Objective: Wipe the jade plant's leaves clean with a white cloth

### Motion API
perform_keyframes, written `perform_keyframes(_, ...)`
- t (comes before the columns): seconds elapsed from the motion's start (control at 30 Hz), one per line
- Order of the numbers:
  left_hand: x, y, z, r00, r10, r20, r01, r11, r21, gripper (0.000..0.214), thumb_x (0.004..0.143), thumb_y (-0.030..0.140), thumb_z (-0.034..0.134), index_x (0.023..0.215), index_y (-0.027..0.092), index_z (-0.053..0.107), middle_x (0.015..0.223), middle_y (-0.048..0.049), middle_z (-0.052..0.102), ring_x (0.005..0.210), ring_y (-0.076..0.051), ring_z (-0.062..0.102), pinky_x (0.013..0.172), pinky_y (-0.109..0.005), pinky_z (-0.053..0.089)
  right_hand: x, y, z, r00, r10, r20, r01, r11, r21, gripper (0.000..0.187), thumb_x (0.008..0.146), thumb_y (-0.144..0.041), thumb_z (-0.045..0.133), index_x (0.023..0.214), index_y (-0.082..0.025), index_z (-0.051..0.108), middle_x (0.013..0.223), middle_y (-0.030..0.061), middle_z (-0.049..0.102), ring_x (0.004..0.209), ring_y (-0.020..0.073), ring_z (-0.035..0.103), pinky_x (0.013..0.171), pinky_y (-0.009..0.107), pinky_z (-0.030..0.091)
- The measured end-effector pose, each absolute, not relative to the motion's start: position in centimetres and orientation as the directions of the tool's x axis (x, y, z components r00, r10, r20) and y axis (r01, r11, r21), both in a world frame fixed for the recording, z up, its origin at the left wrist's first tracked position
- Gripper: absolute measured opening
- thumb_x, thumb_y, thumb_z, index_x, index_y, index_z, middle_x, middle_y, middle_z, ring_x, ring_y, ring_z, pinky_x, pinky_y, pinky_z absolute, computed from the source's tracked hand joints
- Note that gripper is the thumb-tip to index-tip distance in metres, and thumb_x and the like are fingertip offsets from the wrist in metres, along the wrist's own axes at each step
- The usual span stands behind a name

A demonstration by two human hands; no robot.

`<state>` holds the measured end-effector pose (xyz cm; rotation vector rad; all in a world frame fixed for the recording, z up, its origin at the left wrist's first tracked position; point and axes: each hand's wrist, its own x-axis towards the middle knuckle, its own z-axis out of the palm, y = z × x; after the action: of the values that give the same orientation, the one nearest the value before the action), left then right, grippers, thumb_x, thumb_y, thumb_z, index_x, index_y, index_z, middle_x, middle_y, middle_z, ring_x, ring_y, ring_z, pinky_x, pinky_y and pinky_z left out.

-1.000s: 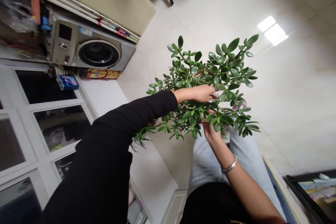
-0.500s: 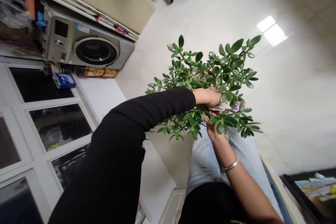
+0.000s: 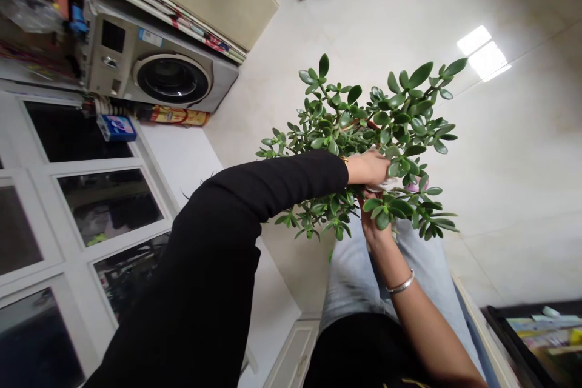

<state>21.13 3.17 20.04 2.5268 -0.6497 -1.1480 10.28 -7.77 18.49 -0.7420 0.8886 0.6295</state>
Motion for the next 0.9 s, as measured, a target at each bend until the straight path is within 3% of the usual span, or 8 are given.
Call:
perform_keyframes(0.23,21.6,3.2,20.0,0.466,-0.558,-0.686,-0.478,-0.812,0.335,0.030,0.071,0.013,0.065,0.097,0.021,0.077,0.114,-0.0094,0.077,0.103,-0.028,0.065,0.088,-0.034,0.052,10.2,-7.8,18.2,0.417,0.169,-0.893,-0.764,0.597,-0.244,0.022,0.081,-0.018,0.067,0.097,-0.030,0.076,0.098,0.0030,0.080,0.098,0.0198,0.073,0.077,0.036,0.066)
perform_keyframes(0.37,21.3,3.2,19.7,0.523,-0.559,-0.644,-0.447,-0.823,0.351,0.038,0.081,0.005,0.056,0.115,0.015,0.072,0.129,-0.0156,0.073,0.114,-0.024,0.063,0.099,-0.029,0.048,10.3,-7.8,18.5,0.379,0.185,-0.907,-0.777,0.597,-0.202,0.020,0.083,-0.019,0.065,0.096,-0.029,0.077,0.093,0.0019,0.079,0.094,0.0192,0.074,0.072,0.033,0.066)
perform_keyframes(0.53,21.0,2.9,19.4,0.562,-0.551,-0.617,-0.391,-0.834,0.388,0.041,0.082,-0.005,0.046,0.106,0.015,0.074,0.118,-0.0132,0.077,0.098,-0.021,0.068,0.088,-0.030,0.051,10.3,-10.0,19.9,0.338,0.222,-0.914,-0.809,0.565,-0.163,0.019,0.089,-0.013,0.063,0.094,-0.026,0.076,0.092,0.0055,0.079,0.096,0.0184,0.073,0.072,0.033,0.065)
perform_keyframes(0.7,21.0,2.6,20.5,0.590,-0.542,-0.598,-0.377,-0.840,0.390,0.040,0.089,-0.005,0.039,0.097,0.013,0.074,0.098,-0.0152,0.077,0.097,-0.027,0.069,0.097,-0.038,0.048,10.4,-10.4,20.3,0.335,0.226,-0.915,-0.829,0.532,-0.172,0.019,0.086,-0.008,0.067,0.089,-0.025,0.075,0.094,0.0063,0.079,0.103,0.0199,0.071,0.078,0.034,0.065)
perform_keyframes(0.9,20.7,3.5,20.9,0.576,-0.591,-0.565,-0.403,-0.807,0.432,0.042,0.098,-0.002,0.037,0.114,0.009,0.073,0.118,-0.0180,0.076,0.114,-0.025,0.066,0.107,-0.033,0.042,10.8,-7.9,19.5,0.372,0.225,-0.901,-0.828,0.520,-0.212,0.019,0.087,-0.011,0.065,0.090,-0.026,0.076,0.097,0.0057,0.080,0.106,0.0206,0.071,0.078,0.036,0.066)
